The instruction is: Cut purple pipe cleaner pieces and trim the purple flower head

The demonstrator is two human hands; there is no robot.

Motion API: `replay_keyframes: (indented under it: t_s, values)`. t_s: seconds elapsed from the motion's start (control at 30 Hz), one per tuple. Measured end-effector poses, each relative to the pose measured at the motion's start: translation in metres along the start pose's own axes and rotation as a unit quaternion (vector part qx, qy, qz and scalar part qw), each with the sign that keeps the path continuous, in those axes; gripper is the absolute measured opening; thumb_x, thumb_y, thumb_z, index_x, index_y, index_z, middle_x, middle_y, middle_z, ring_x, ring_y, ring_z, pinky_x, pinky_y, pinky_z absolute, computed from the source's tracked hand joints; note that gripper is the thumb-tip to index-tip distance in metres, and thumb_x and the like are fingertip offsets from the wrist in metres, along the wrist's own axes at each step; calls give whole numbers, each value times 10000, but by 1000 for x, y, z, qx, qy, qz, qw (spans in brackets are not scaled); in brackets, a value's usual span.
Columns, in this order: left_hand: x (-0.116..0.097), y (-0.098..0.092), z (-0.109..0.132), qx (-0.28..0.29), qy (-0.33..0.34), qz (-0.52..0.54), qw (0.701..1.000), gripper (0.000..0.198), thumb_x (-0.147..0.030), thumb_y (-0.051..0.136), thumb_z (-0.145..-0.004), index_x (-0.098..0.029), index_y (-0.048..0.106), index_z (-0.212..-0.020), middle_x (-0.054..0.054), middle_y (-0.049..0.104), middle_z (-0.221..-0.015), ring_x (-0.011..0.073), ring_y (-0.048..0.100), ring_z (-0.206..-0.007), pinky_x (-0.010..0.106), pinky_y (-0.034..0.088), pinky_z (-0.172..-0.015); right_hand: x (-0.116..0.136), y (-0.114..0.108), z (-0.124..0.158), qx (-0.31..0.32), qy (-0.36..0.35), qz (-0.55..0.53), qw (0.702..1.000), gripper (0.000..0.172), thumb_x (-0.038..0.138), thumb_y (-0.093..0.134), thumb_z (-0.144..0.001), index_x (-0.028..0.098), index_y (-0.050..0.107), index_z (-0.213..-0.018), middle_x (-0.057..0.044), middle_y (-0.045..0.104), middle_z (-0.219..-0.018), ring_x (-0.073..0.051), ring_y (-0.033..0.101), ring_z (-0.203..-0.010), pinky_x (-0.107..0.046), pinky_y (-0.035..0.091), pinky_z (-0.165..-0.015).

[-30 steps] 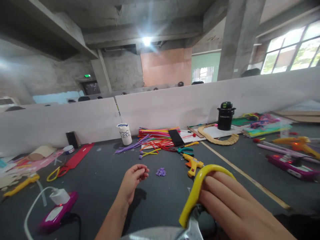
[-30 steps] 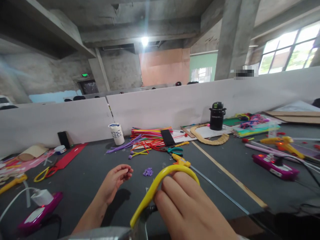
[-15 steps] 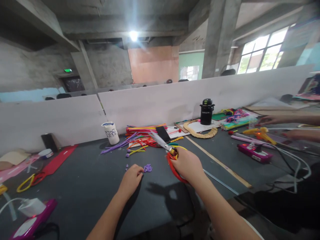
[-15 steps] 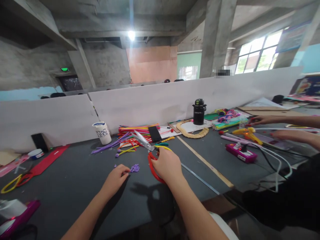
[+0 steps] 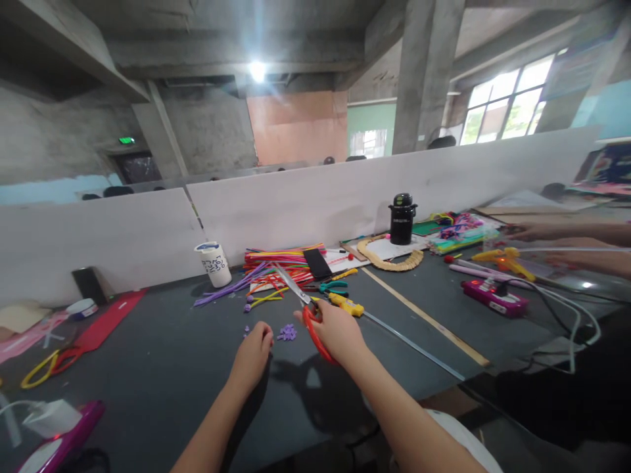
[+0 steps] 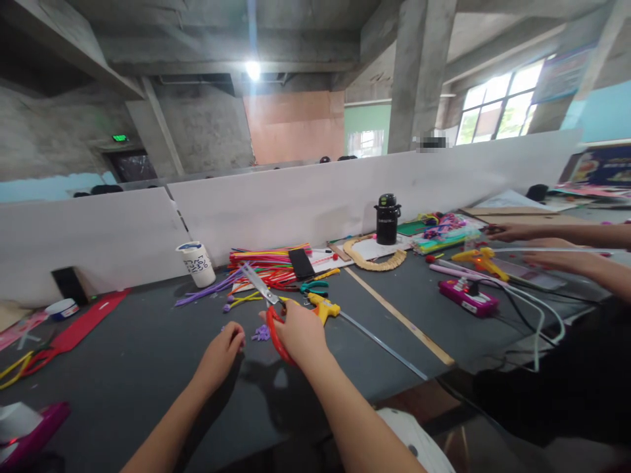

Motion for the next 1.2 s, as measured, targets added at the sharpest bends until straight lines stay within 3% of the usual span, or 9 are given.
replay_keyframes:
  t_s: [0.1,0.27,0.43,0.5,0.63,0.8,0.93,1.07,1.2]
  values:
    - [-1,-8,8,8,-49,98,994,120,-306,526,-683,-188,517,-660,-22,545,-553,133,510,-498,260,397,-545,0,5,0,14,2,-40,999,425,579,456,-724,175,587,-721,-73,624,-668,-208,570,-639,-257,323,-537]
    - [-15,-15,27,22,-86,232,969,266,-293,619,-636,-133,552,-837,64,650,-718,125,577,-590,244,436,-588,14,10,6,11,-45,-141,989,301,462,578,-670,183,543,-777,-20,582,-689,-170,528,-659,-237,336,-557]
    - [-18,-9,37,19,-132,380,915,273,-192,703,-594,-140,533,-801,34,654,-633,85,560,-528,177,416,-513,31,37,11,63,-78,-255,962,193,256,583,-662,178,502,-819,47,533,-645,-93,485,-542,-180,357,-492]
    - [-19,-4,39,32,-147,419,896,254,-161,710,-592,-144,525,-765,24,649,-615,73,554,-512,163,416,-504,34,51,12,76,-72,-282,954,141,300,511,-728,171,491,-780,51,510,-605,-83,468,-489,-178,358,-452]
    - [-20,4,42,49,-162,454,875,214,-149,704,-613,-144,525,-730,10,642,-620,54,547,-491,152,429,-508,39,67,14,85,-65,-299,948,259,390,396,-798,161,501,-743,53,467,-541,-78,434,-417,-179,329,-393]
    - [-14,1,40,14,-147,468,871,194,-125,714,-593,-141,555,-701,-16,629,-591,50,547,-478,138,436,-495,43,44,17,26,-87,-252,964,93,251,552,-678,163,550,-706,20,528,-613,-110,466,-558,-199,329,-500]
    - [-10,0,37,3,-151,466,872,153,-92,689,-616,-132,589,-724,12,655,-597,64,574,-505,144,468,-530,35,22,11,-11,-108,-198,974,178,167,606,-593,190,582,-768,-16,571,-772,-155,492,-728,-230,327,-632]
    - [-10,-9,37,-35,-163,434,886,130,-43,625,-673,-98,630,-791,80,691,-680,85,611,-552,146,491,-532,14,20,0,-4,-71,-170,983,135,302,595,-649,173,584,-688,-13,536,-578,-168,485,-583,-255,307,-566]
    - [-15,-12,38,-40,-159,438,884,114,-19,602,-687,-101,641,-756,80,695,-681,90,622,-551,149,506,-535,16,16,-4,-21,-79,-194,978,146,189,568,-627,180,569,-773,-15,569,-707,-160,501,-669,-239,316,-596]
Point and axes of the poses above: each hand's wrist, its own z-axis away from the middle knuckle, its own y-axis out of the palm, x = y × z, the point moved 9 cm from there along -z, towards the middle knuckle
